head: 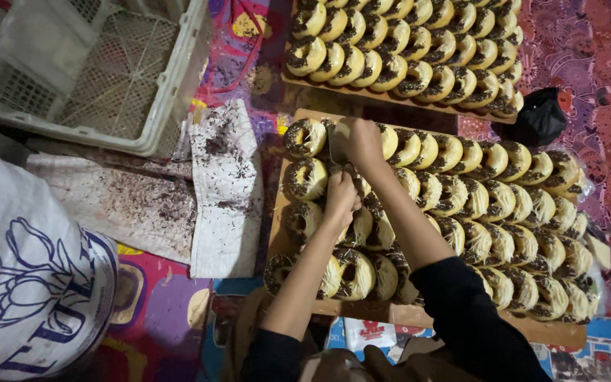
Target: The person sits on the floor and uses a handheld grater to grate a block of cheese over rows of ring-shaped pastries arranged on wooden trays. The person moves the grater and cheese across multiple pastries, then briefly handles a small plastic bag at the end.
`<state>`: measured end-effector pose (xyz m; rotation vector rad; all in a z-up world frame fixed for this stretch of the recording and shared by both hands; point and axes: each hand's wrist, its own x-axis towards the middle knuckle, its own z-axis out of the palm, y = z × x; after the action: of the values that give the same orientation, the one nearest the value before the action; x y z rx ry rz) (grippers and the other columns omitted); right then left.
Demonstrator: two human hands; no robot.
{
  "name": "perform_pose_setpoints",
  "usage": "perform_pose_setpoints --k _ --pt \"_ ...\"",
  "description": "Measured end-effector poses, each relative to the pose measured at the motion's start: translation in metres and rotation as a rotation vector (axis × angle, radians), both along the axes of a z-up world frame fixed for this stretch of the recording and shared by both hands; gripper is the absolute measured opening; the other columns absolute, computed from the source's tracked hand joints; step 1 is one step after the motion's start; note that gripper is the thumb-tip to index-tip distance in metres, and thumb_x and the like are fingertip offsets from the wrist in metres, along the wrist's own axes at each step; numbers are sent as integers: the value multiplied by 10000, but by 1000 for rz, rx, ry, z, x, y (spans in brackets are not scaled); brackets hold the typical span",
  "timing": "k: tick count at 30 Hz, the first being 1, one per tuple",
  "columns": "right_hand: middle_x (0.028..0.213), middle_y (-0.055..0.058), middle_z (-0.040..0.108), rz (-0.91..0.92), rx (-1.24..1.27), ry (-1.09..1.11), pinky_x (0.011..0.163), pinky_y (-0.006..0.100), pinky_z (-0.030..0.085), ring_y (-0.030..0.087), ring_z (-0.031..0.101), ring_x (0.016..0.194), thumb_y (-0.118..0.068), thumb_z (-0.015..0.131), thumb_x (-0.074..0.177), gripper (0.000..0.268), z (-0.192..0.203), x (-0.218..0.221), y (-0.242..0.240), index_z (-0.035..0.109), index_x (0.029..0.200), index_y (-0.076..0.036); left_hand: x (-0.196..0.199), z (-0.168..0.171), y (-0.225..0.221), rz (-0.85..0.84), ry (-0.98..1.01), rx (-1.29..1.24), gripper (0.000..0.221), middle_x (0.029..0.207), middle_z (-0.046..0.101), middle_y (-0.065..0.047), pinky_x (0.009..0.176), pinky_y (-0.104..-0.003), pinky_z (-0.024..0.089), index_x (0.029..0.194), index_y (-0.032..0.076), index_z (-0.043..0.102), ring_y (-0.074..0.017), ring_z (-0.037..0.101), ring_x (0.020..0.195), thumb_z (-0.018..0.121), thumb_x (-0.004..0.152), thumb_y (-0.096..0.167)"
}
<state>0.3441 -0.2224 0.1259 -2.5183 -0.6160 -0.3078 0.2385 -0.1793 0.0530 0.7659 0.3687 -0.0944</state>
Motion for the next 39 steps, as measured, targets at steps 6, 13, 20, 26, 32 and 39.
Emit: perform_pose_setpoints --k 6,13,20,26,32,39 --pt "897 253 733 55 -121 60 823 473 587 415 725 832 -192 831 728 341 -6 36 5 804 1045 -68 -50 43 -7 -20 95 -43 322 605 379 25 375 -287 212 899 120 458 -86 269 412 345 1113 334" --pt "913 102 778 -93 199 569 556 337 604 184 727 627 -203 776 892 317 16 38 -14 770 1152 -22 -118 63 -12 -42 6 -129 380 591 326 34 353 -258 177 859 117 413 -64 214 397 331 1125 376" --pt "818 86 772 -14 373 532 516 242 525 61 656 568 -212 824 879 459 64 11 -65 711 1288 -37 -70 67 -18 29 -14 -87 357 600 346 30 380 -264 206 853 117 417 -71 255 422 378 1120 350" --pt "900 57 776 65 489 527 563 227 527 35 645 646 -203 830 872 498 86 -30 -92 702 1343 -109 -38 98 -28 223 -10 188 216 732 579 54 377 -244 236 944 194 518 -62 312 429 532 1010 399" --pt "1187 73 742 243 588 364 798 246 576 66 668 934 -105 766 910 518 98 -81 -115 644 1412 -70 -41 131 -43 418 -128 243 427 774 457 70 470 -213 290 913 124 429 -31 380 587 843 881 224" --pt "1249 53 717 162 843 569 886 274 590 97 709 994 -143 641 1006 415 121 -140 -150 629 1416 -85 -107 136 -58 496 -131 319 412 793 489 19 436 -246 289 886 83 452 -76 376 549 858 822 103"
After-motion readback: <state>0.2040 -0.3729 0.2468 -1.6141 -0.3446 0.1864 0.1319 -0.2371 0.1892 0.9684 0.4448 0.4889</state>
